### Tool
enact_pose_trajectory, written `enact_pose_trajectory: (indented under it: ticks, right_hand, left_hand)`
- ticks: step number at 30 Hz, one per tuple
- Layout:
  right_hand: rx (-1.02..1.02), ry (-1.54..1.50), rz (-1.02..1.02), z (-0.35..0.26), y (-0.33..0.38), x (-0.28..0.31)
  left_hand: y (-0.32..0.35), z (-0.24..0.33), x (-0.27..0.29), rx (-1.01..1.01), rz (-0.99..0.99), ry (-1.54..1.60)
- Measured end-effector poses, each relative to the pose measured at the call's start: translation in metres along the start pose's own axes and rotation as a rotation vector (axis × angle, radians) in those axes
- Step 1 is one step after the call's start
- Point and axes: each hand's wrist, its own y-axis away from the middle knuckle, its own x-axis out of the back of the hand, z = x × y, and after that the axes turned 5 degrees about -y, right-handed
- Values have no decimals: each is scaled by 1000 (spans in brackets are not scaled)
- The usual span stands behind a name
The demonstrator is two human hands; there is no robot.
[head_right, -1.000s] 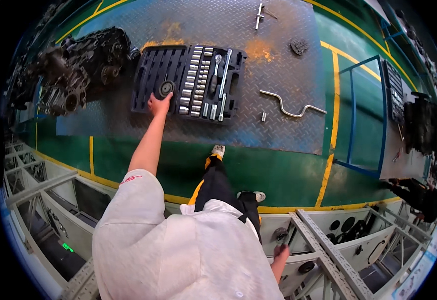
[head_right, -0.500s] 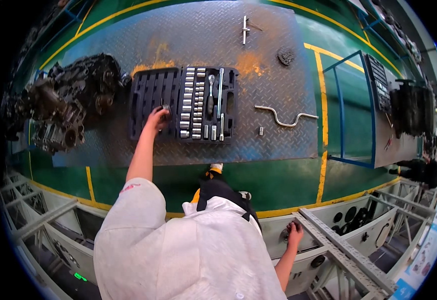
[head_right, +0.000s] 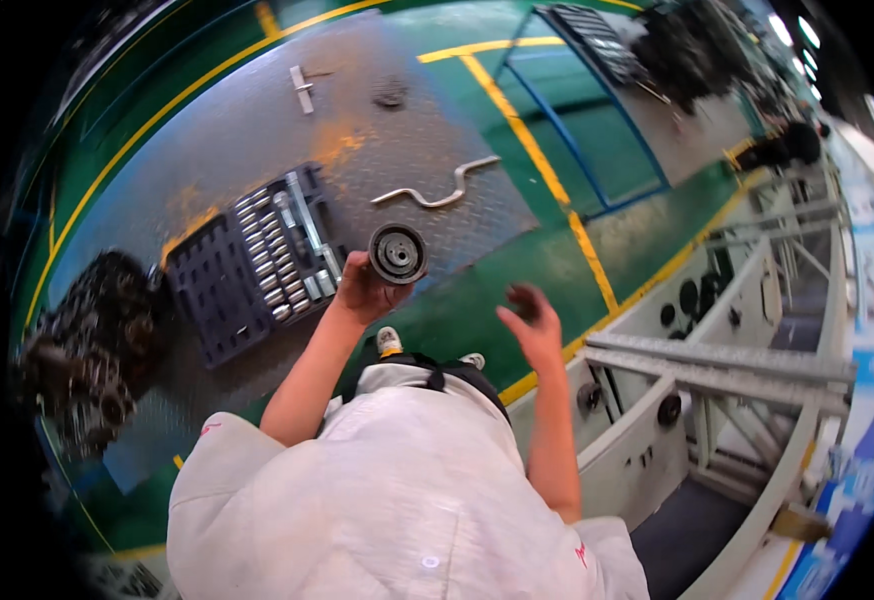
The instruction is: The person fits and removes gears on an engine assembly by hand, retrieves components from a shelf, closes a socket set case, and handles a set of hex keys.
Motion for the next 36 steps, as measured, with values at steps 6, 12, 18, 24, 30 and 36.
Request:
enact_pose_trajectory:
  ticks: [6, 12, 18, 24, 30, 36]
  right_hand:
    - [282, -39, -107, -63, -6, 11]
    - [231, -214, -30, -46, 8, 93]
    - [218, -1574, 97, -26, 20, 189]
    - [273, -1901, 25, -23, 37, 285]
    - [235, -1979, 126, -16, 48, 343]
    - [221, -2081, 217, 2, 58, 381]
  left_hand:
    - [-74, -81, -74, 353, 305, -406]
    - [-119, -151, -125, 354, 249, -841]
    - [-171, -187, -136, 611, 200, -1066]
    - [-179, -239, -112, 527, 397, -1163]
    - [-183, -277, -93, 488, 453, -1055]
    - [-192, -288, -81, 420, 605, -1042]
